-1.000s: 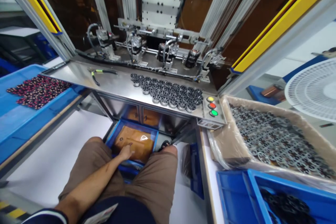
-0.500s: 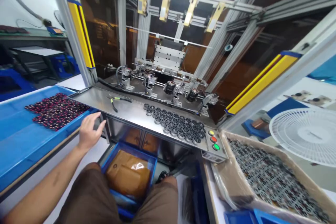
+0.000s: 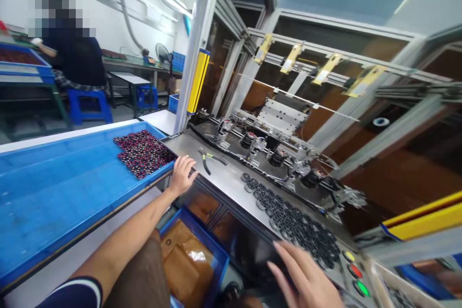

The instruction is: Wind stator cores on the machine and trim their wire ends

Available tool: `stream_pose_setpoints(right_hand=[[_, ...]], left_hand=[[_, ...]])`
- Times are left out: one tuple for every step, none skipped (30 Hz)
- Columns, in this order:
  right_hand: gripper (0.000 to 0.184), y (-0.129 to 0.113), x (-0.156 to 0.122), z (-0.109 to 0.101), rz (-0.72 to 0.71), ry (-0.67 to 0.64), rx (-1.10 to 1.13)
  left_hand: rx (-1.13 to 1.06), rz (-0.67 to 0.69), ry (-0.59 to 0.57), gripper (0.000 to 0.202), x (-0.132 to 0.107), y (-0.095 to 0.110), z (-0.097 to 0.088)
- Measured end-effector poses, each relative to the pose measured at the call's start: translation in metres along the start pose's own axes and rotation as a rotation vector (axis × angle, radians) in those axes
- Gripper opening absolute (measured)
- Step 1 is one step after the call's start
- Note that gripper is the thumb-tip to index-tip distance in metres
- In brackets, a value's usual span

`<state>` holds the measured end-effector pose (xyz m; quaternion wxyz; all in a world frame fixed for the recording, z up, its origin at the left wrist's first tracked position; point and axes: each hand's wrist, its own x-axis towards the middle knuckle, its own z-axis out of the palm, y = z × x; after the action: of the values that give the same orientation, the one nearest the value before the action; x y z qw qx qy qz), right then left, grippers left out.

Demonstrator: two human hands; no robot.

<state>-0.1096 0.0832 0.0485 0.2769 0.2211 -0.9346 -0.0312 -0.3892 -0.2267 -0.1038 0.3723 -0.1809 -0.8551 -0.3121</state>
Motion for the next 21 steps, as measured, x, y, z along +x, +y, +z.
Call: stream_pose_setpoints(right_hand=[[0.034,-0.002,0.030,0.016,-0.026,0.003,0.002],[0.033,-0.004,0.060,0.033,-0.042,0.023,0.016],[0.032,-0.007,0.090,0.051,-0.057,0.050,0.040],[0.034,-0.009,0.117,0.070,-0.063,0.065,0.067],[0.037,-0.011,0.142,0.089,-0.060,0.070,0.088],[0.041,-0.013,0.164,0.107,-0.050,0.082,0.095],[0.044,-0.014,0.183,0.125,-0.044,0.085,0.100],[0.046,-0.015,0.199,0.142,-0.039,0.088,0.103],[0.049,-0.015,0.213,0.159,-0.034,0.092,0.103],[0.051,-0.016,0.224,0.173,-0.030,0.092,0.105],[0.052,-0.017,0.233,0.187,-0.026,0.092,0.107],[0.052,-0.017,0.241,0.199,-0.023,0.088,0.111],[0.053,-0.017,0.246,0.210,-0.021,0.082,0.116],[0.053,-0.017,0.250,0.219,-0.016,0.075,0.122],[0.053,-0.017,0.253,0.226,-0.007,0.068,0.130],[0.055,-0.016,0.255,0.233,0.007,0.060,0.139],[0.057,-0.015,0.256,0.238,0.023,0.051,0.147],[0.058,-0.014,0.256,0.242,0.040,0.037,0.156],[0.060,-0.013,0.256,0.246,0.055,0.019,0.163],[0.061,-0.012,0.255,0.249,0.068,-0.002,0.166],[0.061,-0.011,0.255,0.251,0.078,-0.024,0.167]], left_hand=[[-0.001,-0.012,-0.002,0.036,-0.001,0.000,0.000],[-0.002,-0.022,-0.004,0.037,-0.002,0.001,0.000],[-0.005,-0.027,-0.008,0.037,-0.002,0.001,-0.001],[-0.010,-0.028,-0.012,0.037,-0.002,0.001,-0.002],[-0.016,-0.023,-0.017,0.038,-0.001,0.001,-0.003],[-0.023,-0.016,-0.022,0.038,-0.001,0.000,-0.005],[-0.031,-0.005,-0.027,0.038,0.000,-0.001,-0.007],[-0.040,0.006,-0.031,0.039,0.001,-0.003,-0.008],[-0.050,0.019,-0.036,0.039,0.001,-0.004,-0.010],[-0.059,0.033,-0.041,0.040,0.002,-0.006,-0.011],[-0.068,0.045,-0.046,0.040,0.002,-0.008,-0.012],[-0.074,0.054,-0.051,0.040,0.002,-0.010,-0.012],[-0.078,0.058,-0.056,0.040,0.002,-0.011,-0.012],[-0.080,0.057,-0.060,0.041,0.003,-0.012,-0.011],[-0.080,0.051,-0.064,0.041,0.003,-0.012,-0.009],[-0.079,0.044,-0.068,0.041,0.003,-0.013,-0.008],[-0.078,0.036,-0.075,0.042,0.003,-0.013,-0.006],[-0.078,0.031,-0.083,0.043,0.004,-0.014,-0.003],[-0.079,0.028,-0.092,0.043,0.004,-0.015,-0.002],[-0.082,0.025,-0.102,0.044,0.005,-0.015,0.000],[-0.087,0.024,-0.109,0.045,0.006,-0.016,0.000]])
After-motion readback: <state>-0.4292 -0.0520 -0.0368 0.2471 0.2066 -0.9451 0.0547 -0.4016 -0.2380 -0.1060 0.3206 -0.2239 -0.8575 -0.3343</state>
